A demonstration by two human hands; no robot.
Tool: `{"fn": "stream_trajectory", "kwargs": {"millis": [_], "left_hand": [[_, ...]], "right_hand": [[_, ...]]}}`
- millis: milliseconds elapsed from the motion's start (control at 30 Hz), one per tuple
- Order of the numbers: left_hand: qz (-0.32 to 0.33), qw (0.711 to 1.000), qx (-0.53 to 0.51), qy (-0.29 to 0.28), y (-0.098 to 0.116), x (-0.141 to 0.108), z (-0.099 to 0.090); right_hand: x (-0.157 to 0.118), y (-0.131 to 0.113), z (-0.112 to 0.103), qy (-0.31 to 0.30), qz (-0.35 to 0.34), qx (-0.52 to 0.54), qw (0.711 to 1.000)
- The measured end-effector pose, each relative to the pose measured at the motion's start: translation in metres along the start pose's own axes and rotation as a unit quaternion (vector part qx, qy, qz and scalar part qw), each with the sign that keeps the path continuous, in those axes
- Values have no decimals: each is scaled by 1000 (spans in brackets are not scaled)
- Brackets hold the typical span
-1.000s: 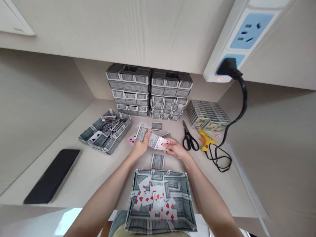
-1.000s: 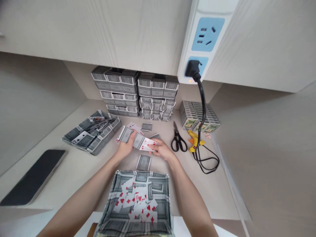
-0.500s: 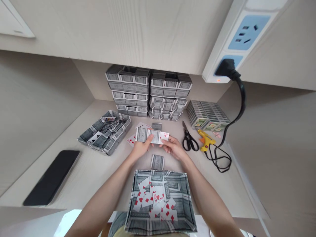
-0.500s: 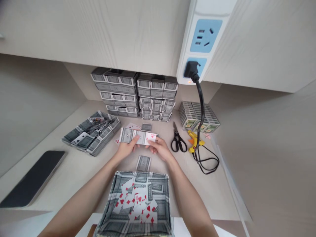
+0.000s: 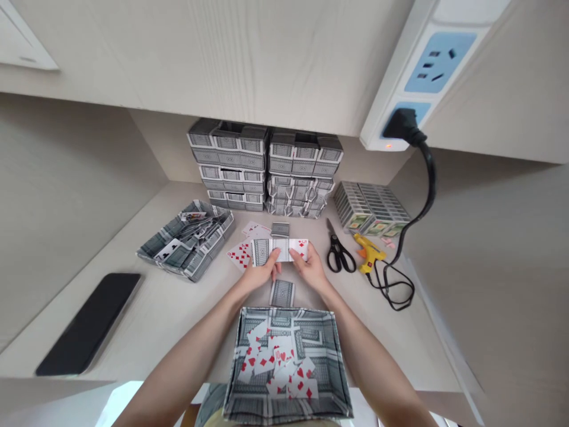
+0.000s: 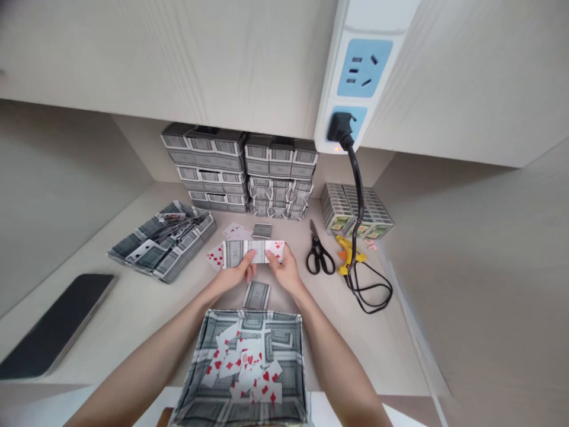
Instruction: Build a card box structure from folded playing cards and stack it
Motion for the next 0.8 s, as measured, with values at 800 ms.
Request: {"fn": "stream_trajectory", "kwargs": {"millis": [800], "left_hand": [[-7,991,-92,-95,-11,3,13]], "right_hand": [[-5,-15,10,-86,29,35,995]]}}
Point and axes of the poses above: each hand's wrist, its own x-axis towards the middle knuckle, its own z-axis out of the palm, y = z × x, the point moved 8 cm from there along x, towards the middle knuckle, and after that the axes turned 9 degrees about x, right-handed, at the moved point
